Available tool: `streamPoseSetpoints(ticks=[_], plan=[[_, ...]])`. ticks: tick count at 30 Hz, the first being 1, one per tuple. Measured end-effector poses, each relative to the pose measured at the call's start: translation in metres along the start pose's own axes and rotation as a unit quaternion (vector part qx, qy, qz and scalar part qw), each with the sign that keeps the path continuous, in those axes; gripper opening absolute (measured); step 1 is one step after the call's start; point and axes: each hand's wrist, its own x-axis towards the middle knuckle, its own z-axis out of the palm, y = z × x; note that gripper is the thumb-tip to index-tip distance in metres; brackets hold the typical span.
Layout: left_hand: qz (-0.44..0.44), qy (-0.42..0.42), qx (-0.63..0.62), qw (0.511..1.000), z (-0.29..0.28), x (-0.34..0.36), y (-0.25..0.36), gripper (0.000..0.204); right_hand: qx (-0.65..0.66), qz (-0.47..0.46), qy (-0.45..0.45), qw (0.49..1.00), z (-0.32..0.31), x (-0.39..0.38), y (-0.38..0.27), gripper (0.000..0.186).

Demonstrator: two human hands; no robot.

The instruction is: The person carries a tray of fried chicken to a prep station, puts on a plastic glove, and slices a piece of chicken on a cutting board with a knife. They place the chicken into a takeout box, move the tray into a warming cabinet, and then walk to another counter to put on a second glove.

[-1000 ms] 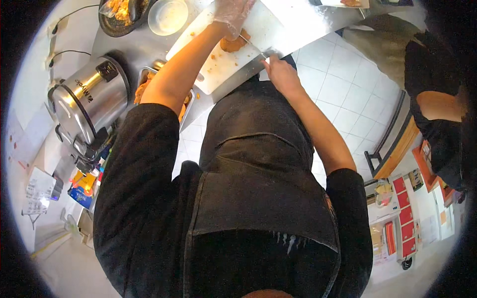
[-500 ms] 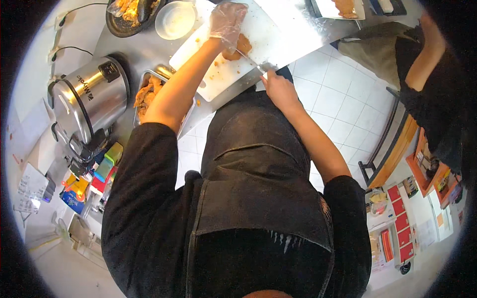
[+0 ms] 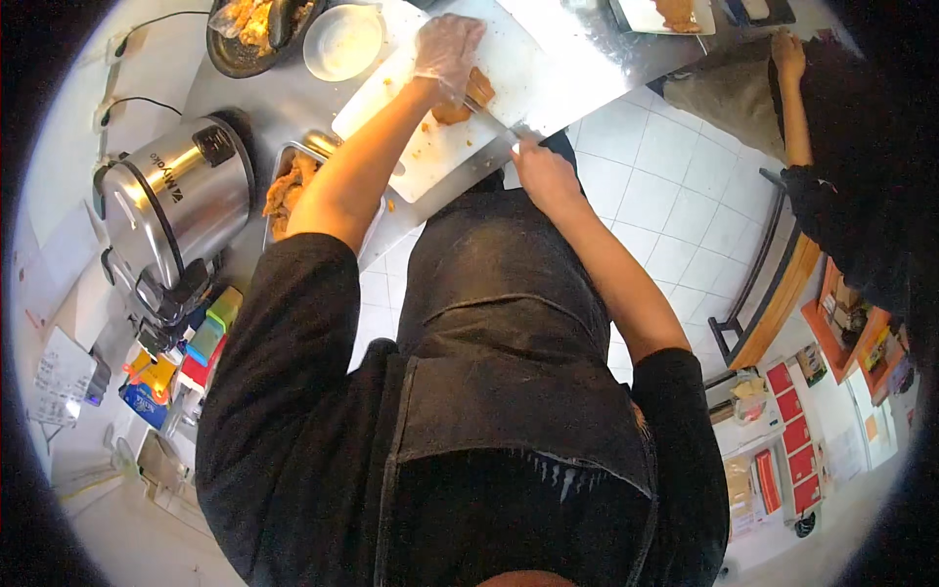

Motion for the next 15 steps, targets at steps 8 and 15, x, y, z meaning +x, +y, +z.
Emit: streamPoseSetpoints(ticks=[8,15], plan=[[0.093,0.154,-0.027,0.983,-0.015,0.010,-0.003,0.036,0.016,-0.002,-0.004,1.000,-0.015,-0.004,-0.013,0.039],[-0.003,-0.095,0.094,0.991,-0.032,-0.006,0.006,0.033,0.004,-0.004,-0.017,1.000,0.015,0.003,-0.003,0.043]])
